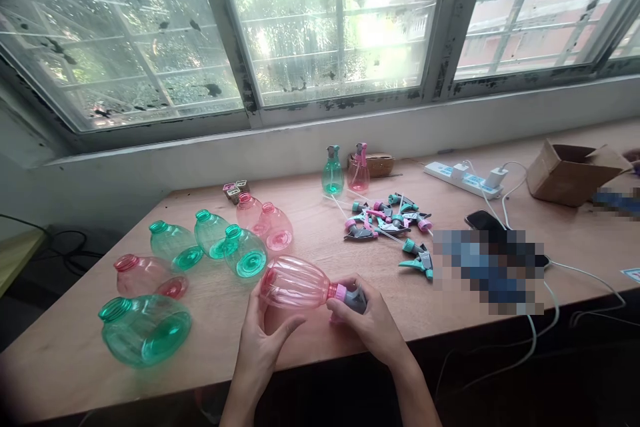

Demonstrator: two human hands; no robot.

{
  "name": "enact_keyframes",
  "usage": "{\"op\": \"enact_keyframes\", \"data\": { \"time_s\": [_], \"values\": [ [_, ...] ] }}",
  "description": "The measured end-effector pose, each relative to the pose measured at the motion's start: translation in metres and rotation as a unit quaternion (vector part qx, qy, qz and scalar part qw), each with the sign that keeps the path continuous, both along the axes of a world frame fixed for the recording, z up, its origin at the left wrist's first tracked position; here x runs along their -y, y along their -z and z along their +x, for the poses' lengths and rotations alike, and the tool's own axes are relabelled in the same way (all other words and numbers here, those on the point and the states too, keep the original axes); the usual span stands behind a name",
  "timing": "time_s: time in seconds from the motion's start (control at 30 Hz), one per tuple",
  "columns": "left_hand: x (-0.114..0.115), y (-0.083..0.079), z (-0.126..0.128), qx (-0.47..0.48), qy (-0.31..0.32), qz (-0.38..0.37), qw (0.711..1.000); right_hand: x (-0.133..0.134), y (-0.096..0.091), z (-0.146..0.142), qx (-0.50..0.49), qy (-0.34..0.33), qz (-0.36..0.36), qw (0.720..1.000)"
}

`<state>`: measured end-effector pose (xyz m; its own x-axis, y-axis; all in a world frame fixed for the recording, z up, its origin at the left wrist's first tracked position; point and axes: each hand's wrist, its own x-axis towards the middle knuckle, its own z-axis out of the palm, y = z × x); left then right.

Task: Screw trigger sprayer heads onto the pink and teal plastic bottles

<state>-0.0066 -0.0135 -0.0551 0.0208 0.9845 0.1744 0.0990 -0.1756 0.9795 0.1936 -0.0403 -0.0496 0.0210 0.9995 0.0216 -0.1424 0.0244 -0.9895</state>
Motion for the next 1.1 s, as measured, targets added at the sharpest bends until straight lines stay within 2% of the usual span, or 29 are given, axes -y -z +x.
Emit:
{"op": "enact_keyframes", "data": {
  "time_s": [0.17,0.33,0.53,0.77,0.97,1.1],
  "values": [
    [-0.0019,-0.0007,0.0012,0.038,0.004,-0.011,0.999,0.0003,-0.0001,-0.0005,0.019,0.000,0.001,1.000],
    [-0.0031,0.0031,0.0005,0.002,-0.004,0.025,1.000,-0.0028,0.0048,-0.0008,0.000,0.026,-0.006,1.000],
    [-0.0011,0.0004,-0.0001,0.034,-0.004,-0.004,0.999,0.0001,-0.0027,-0.0017,0.008,0.004,0.007,1.000],
    [-0.0039,0.0030,-0.0002,-0.002,0.000,0.020,1.000,-0.0041,0.0057,-0.0015,-0.010,0.030,-0.004,0.999],
    [-0.0005,-0.0022,-0.0002,0.029,0.019,-0.022,0.999,-0.0031,0.0042,-0.0013,-0.004,0.024,0.002,1.000],
    [-0.0026,-0.0010,-0.0007,0.022,0.023,-0.009,0.999,-0.0033,0.0039,-0.0015,-0.003,0.030,-0.003,1.000]
  ]
}}
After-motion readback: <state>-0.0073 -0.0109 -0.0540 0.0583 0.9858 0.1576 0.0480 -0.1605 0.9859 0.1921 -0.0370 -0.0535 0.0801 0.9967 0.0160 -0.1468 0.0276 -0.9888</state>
